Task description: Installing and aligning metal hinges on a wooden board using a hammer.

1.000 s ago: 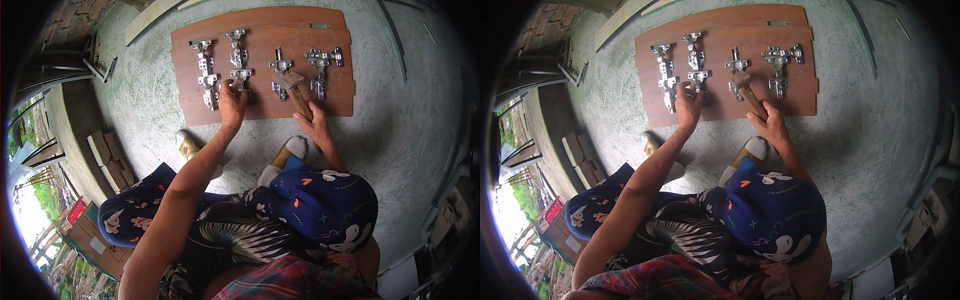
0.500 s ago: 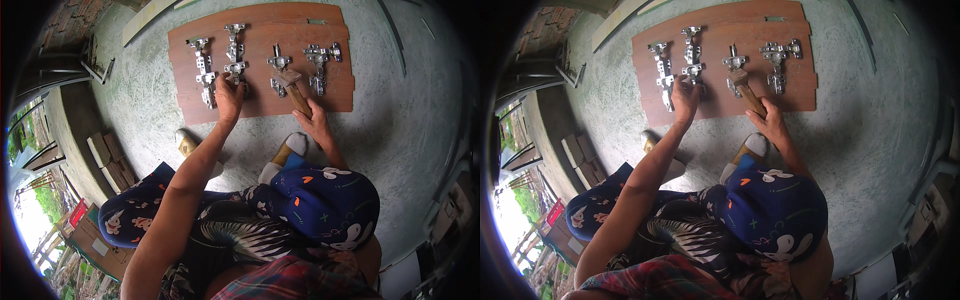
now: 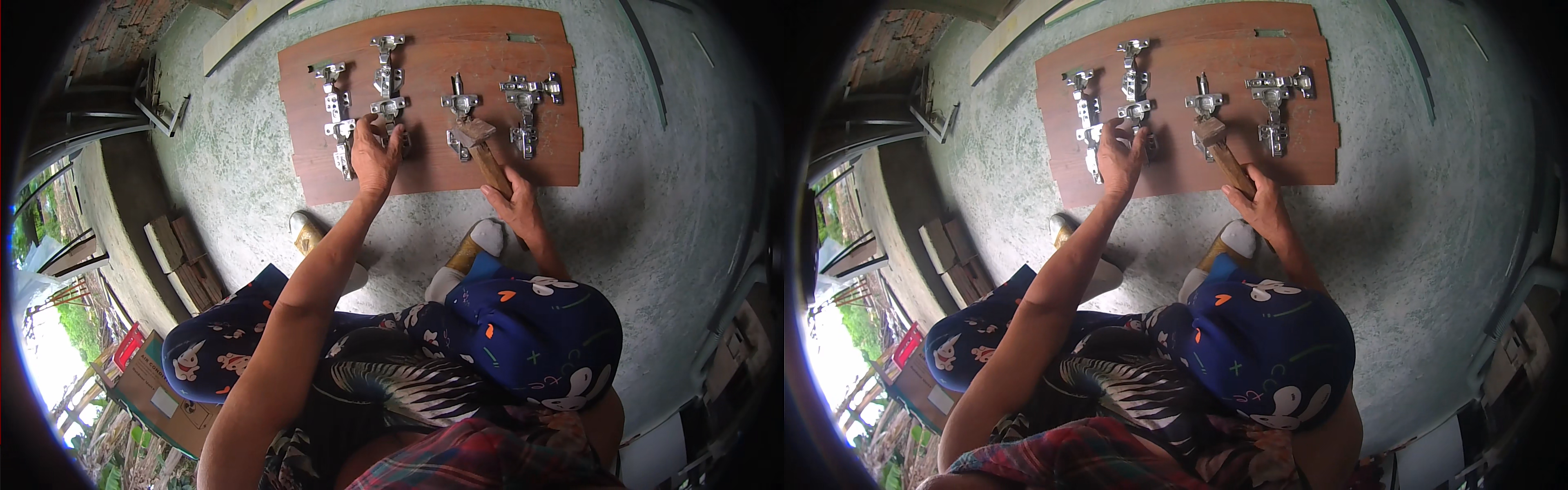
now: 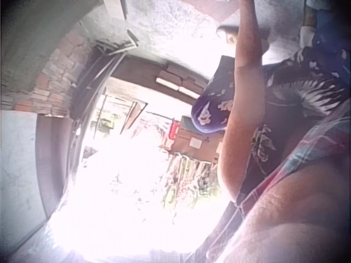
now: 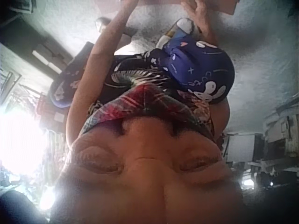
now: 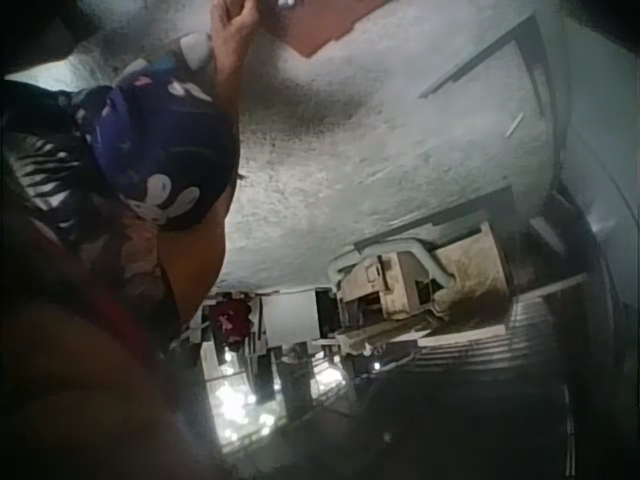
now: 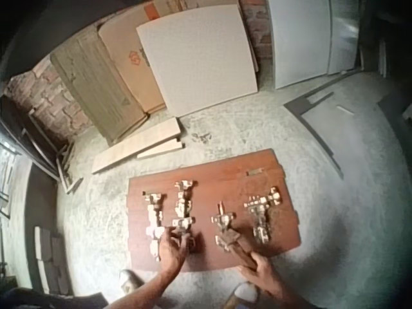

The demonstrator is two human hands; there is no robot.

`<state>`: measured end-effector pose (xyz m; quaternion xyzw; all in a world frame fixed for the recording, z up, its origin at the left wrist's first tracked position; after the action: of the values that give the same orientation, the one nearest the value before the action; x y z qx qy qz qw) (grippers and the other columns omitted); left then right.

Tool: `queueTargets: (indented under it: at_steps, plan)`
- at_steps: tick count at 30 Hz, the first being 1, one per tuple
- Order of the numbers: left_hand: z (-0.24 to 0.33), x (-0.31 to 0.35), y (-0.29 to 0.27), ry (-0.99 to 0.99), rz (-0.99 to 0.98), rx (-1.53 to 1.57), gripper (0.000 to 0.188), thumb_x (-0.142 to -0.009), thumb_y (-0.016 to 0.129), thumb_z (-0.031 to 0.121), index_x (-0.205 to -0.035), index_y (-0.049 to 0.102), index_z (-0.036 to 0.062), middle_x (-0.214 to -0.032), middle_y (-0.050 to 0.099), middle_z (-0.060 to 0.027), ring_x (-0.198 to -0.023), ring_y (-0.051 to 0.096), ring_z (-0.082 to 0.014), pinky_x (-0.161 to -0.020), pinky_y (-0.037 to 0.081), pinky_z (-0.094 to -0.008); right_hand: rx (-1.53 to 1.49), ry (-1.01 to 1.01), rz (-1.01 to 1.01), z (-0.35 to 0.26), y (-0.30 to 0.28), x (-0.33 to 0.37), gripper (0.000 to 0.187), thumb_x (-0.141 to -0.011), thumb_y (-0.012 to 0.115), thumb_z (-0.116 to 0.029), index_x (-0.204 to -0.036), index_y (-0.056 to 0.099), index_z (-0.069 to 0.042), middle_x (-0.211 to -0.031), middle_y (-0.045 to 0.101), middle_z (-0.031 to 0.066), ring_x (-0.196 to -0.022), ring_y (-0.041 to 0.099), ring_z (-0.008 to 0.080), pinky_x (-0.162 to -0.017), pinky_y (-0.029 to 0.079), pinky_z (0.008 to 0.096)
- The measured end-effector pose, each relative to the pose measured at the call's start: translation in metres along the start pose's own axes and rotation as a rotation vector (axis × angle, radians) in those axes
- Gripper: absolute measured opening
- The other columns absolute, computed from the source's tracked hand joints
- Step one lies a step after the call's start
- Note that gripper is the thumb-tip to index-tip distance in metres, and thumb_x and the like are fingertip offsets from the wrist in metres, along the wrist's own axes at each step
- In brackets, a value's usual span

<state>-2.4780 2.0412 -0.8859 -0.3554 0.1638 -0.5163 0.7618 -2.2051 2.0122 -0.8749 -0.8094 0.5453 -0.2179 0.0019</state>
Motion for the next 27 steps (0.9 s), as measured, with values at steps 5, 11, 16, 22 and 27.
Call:
queueTargets:
  at_steps: [5, 11, 16, 22, 27]
  plan:
    - [-0.002, -0.025, -0.015, 0.016, 0.106, -0.009, 0.038, -0.083, 0.069, 0.026, -0.109, 0.056, 0.0019, -0.087, 0.063, -0.0143, -0.079, 0.061, -0.0283, -0.073, 0.048, -0.0387, -0.009, 0.052, -0.029, 0.003, -0.001, 0.001, 0.036, -0.084, 0.069, -0.028, -0.101, 0.056, 0.001, -0.074, 0.06, 0.0139, -0.066, 0.058, 0.0218, -0.063, 0.046, 0.0347]
    - [0.004, -0.062, -0.01, 0.085, 0.121, -0.083, 0.031, -0.078, 0.071, 0.027, -0.1, 0.063, 0.0064, -0.086, 0.063, -0.0141, -0.082, 0.061, -0.0323, -0.075, 0.049, -0.0412, -0.029, 0.026, -0.001, 0.003, -0.001, 0.001, 0.035, -0.085, 0.069, -0.027, -0.101, 0.056, 0.002, -0.075, 0.06, 0.0138, -0.068, 0.058, 0.0211, -0.063, 0.046, 0.0346]
    - [0.018, -0.088, 0.007, 0.099, 0.039, -0.38, 0.041, -0.074, 0.073, 0.04, -0.098, 0.069, 0.006, -0.091, 0.067, -0.0133, -0.085, 0.065, -0.0309, -0.078, 0.05, -0.0404, -0.04, 0.048, -0.006, 0.006, -0.002, 0.003, 0.035, -0.085, 0.068, -0.026, -0.102, 0.056, 0.002, -0.076, 0.06, 0.0143, -0.069, 0.059, 0.0221, -0.065, 0.047, 0.0349]
    - [0.015, -0.113, 0.011, 0.116, -0.004, -0.371, 0.026, -0.072, 0.069, 0.024, -0.092, 0.071, 0.0081, -0.093, 0.066, -0.0177, -0.094, 0.063, -0.0343, -0.084, 0.05, -0.0435, -0.042, -0.012, 0.026, 0.007, -0.005, 0.007, 0.033, -0.085, 0.069, -0.025, -0.101, 0.057, 0.002, -0.077, 0.061, 0.0146, -0.069, 0.059, 0.0232, -0.066, 0.047, 0.0351]
    - [0.012, -0.118, 0.005, 0.274, -0.08, -0.285, 0.021, -0.074, 0.069, 0.02, -0.091, 0.072, 0.008, -0.095, 0.067, -0.0182, -0.096, 0.063, -0.0344, -0.087, 0.049, -0.0433, -0.016, -0.053, 0.045, 0.009, -0.007, 0.008, 0.03, -0.086, 0.067, -0.022, -0.101, 0.056, 0.002, -0.074, 0.058, 0.0093, -0.065, 0.054, 0.0165, -0.061, 0.045, 0.0314]
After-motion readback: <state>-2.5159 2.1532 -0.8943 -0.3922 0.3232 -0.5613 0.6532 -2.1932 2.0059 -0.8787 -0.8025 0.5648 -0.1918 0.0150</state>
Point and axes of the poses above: each hand's wrist, its own x-axis away from the middle knuckle, its own y-axis out of the palm, z = x × y, the point moved 5 cm from there along -x, towards the middle knuckle
